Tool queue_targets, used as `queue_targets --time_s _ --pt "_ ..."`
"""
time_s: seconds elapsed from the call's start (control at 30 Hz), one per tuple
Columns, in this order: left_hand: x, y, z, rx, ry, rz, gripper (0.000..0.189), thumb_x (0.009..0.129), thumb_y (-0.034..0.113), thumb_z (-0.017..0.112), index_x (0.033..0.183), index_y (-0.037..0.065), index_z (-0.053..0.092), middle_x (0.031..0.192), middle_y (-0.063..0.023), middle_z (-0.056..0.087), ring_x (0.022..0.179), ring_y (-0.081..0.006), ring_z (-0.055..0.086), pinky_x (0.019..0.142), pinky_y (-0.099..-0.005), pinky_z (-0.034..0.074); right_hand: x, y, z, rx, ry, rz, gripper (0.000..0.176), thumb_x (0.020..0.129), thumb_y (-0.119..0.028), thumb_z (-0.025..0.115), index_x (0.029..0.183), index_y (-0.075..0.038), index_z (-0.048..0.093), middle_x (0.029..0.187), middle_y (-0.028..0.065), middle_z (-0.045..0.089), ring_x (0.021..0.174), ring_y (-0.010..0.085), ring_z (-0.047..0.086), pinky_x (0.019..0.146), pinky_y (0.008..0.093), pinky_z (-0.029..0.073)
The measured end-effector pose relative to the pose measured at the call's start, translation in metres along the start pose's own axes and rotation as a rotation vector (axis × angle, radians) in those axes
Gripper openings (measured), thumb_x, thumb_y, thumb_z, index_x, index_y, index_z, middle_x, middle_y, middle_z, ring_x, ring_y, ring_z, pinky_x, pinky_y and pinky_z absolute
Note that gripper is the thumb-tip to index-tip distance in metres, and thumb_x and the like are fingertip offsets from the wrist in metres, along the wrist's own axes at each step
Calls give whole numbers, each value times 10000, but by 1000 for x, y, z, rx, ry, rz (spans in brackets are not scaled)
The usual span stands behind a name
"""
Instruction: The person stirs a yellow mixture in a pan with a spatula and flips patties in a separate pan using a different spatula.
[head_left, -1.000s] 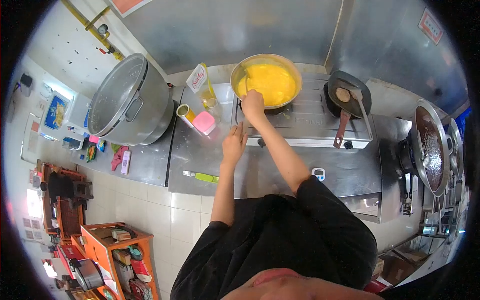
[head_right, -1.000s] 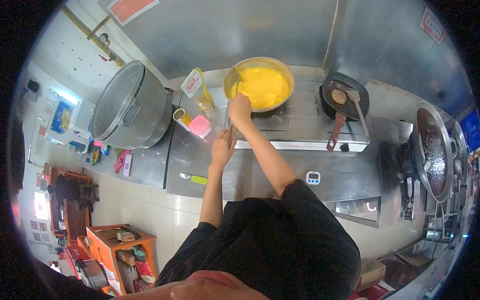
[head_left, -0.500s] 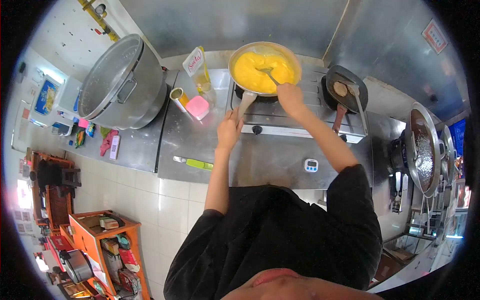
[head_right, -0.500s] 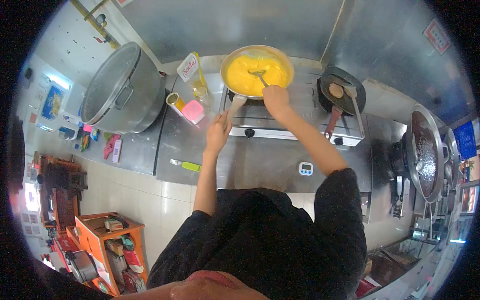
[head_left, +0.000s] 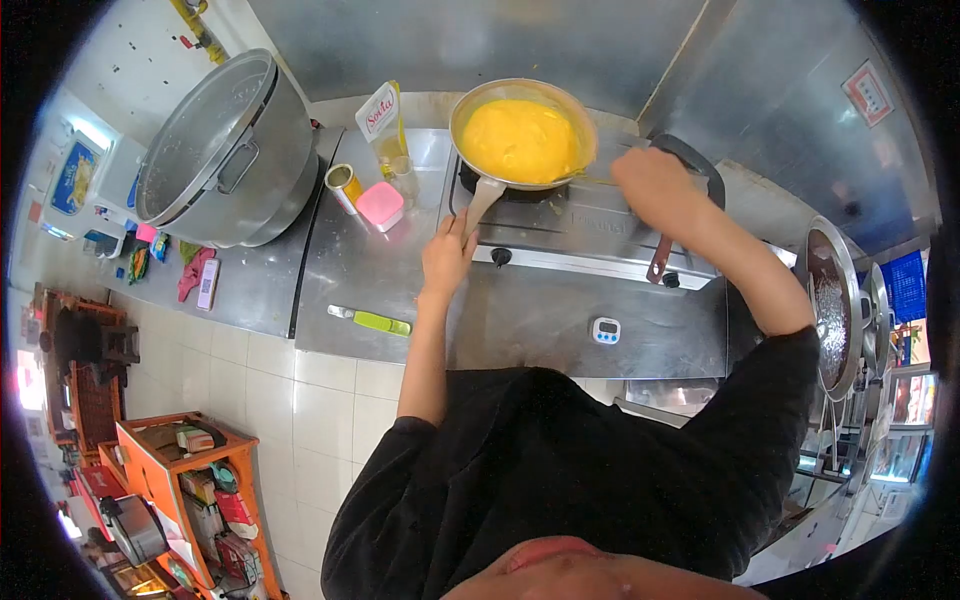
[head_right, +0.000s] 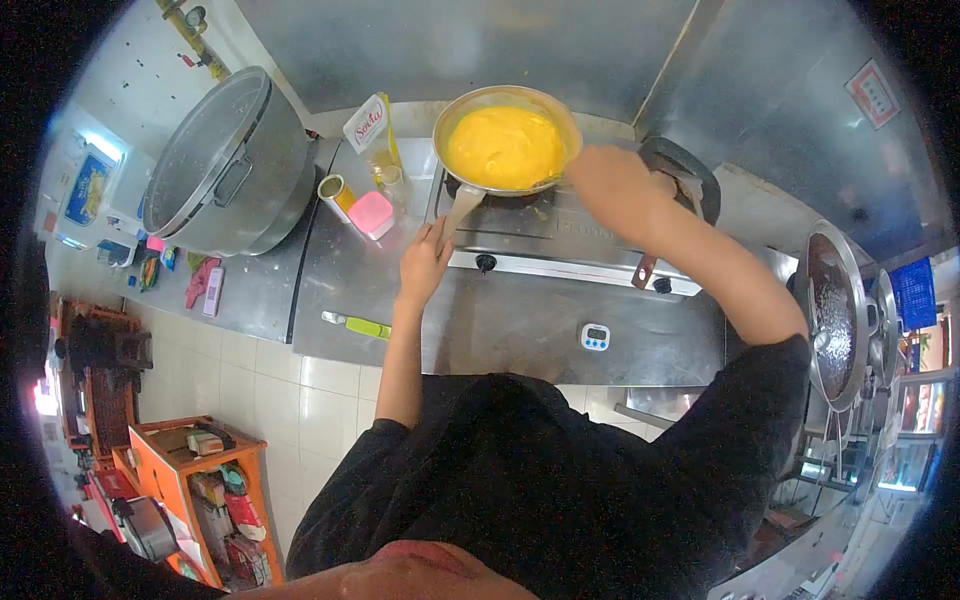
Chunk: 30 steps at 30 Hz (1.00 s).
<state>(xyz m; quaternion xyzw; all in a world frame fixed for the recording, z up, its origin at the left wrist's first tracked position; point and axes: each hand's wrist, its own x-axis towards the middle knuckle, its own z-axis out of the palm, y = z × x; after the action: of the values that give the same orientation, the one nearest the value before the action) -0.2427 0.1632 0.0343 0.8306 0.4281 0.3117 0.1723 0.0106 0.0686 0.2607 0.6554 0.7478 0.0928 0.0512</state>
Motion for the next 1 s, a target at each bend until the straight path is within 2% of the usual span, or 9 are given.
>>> queue_targets --time_s 0.17,0.23,0.37,0.43,0.57,0.63,0.77,0.9,1.0 --pt "-1 3 1 41 9 -21 400 858 210 584 1218 52 513 974 -134 563 792 -333 609 658 -419 503 26 -4 73 -267 -231 -13 136 778 -60 551 809 4 666 826 168 665 738 290 674 637 358 554" --pt "0 2 0 53 5 -29 403 857 210 584 1219 47 511 974 -135 563 790 -334 610 655 -418 504 36 13 116 -321 -129 -20 146 783 -76 562 827 -5 681 838 170 659 702 276 679 538 345 546" --pt "-1 -2 0 66 -22 -19 416 853 204 592 1219 27 505 971 -138 565 785 -334 612 657 -415 504 62 35 158 -637 -31 15 135 723 -69 589 782 -16 698 831 167 639 708 245 629 519 305 509" --pt "0 -6 0 49 4 14 419 850 201 595 1218 22 505 975 -141 566 782 -333 611 661 -412 504 77 59 185 -749 52 -80 202 770 -100 563 884 31 666 746 221 602 554 255 621 382 324 480" --pt "2 -9 -4 27 -5 73 426 844 192 600 1215 7 503 985 -151 563 774 -336 606 671 -404 501 97 87 223 -543 374 -31 332 743 -109 566 1027 58 612 791 233 586 539 231 589 375 304 470" --pt "3 -10 -7 15 -10 74 424 845 192 599 1213 4 504 984 -153 562 774 -338 605 671 -406 499 100 95 211 -752 396 -257 520 747 -103 548 1251 22 521 868 115 531 583 181 521 439 233 458" --pt "4 -12 -5 5 -16 63 417 850 195 593 1213 10 506 977 -153 560 779 -345 601 675 -410 497 109 98 186 -693 402 -350 468 765 -86 531 1225 -2 549 901 108 537 595 208 542 483 269 501" --pt "4 -13 -6 -14 -37 22 413 854 201 591 1216 21 508 979 -152 559 782 -347 600 677 -413 495 103 97 86 -229 148 -282 428 786 -50 528 1182 -188 610 870 84 554 708 263 594 619 375 525" --pt "5 -12 -5 -3 -25 35 410 855 198 590 1221 31 508 978 -149 557 790 -344 599 676 -412 493 87 137 31 -18 64 -317 377 775 -41 571 1098 -208 668 788 77 584 704 253 608 658 383 491"
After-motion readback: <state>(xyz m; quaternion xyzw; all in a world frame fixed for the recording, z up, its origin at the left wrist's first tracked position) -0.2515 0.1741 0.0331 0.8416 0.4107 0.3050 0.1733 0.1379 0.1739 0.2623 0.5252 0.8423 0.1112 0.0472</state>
